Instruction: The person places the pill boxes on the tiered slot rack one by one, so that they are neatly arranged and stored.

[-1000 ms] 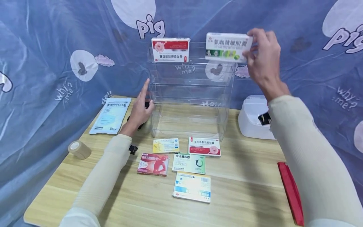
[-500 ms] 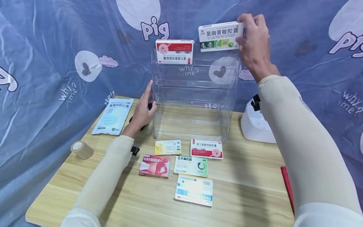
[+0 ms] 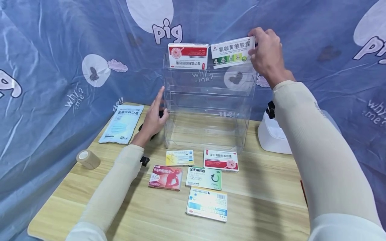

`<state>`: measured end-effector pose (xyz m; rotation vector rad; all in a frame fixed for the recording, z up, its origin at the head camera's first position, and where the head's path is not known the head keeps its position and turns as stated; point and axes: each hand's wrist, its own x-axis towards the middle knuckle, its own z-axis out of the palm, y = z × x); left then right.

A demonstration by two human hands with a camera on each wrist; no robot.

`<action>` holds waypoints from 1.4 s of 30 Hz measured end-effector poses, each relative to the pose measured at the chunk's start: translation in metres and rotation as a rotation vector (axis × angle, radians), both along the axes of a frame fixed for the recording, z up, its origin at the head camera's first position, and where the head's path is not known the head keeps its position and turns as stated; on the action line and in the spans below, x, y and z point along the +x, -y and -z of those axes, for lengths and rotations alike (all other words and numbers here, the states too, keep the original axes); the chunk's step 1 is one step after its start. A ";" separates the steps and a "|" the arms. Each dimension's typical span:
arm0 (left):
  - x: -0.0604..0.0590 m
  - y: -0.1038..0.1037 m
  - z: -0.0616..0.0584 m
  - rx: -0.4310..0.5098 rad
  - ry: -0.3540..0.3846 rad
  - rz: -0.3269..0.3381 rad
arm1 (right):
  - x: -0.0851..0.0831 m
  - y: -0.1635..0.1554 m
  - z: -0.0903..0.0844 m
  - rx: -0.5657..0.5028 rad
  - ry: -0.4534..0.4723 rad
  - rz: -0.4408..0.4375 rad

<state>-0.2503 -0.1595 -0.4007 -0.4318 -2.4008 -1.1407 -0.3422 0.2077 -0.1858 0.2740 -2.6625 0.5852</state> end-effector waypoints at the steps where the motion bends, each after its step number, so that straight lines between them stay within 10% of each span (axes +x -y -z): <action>1: 0.000 0.000 0.000 0.000 0.000 0.000 | 0.000 0.000 -0.001 0.006 0.003 0.005; 26: -0.006 0.000 0.000 0.010 0.035 -0.005 | 0.017 0.009 0.007 0.131 0.210 0.034; 34: -0.008 0.002 0.003 0.016 0.030 -0.009 | 0.086 0.002 0.040 0.060 0.077 -0.077; 42: -0.010 0.003 0.000 0.000 0.027 -0.004 | 0.182 0.000 0.130 0.082 0.430 -0.297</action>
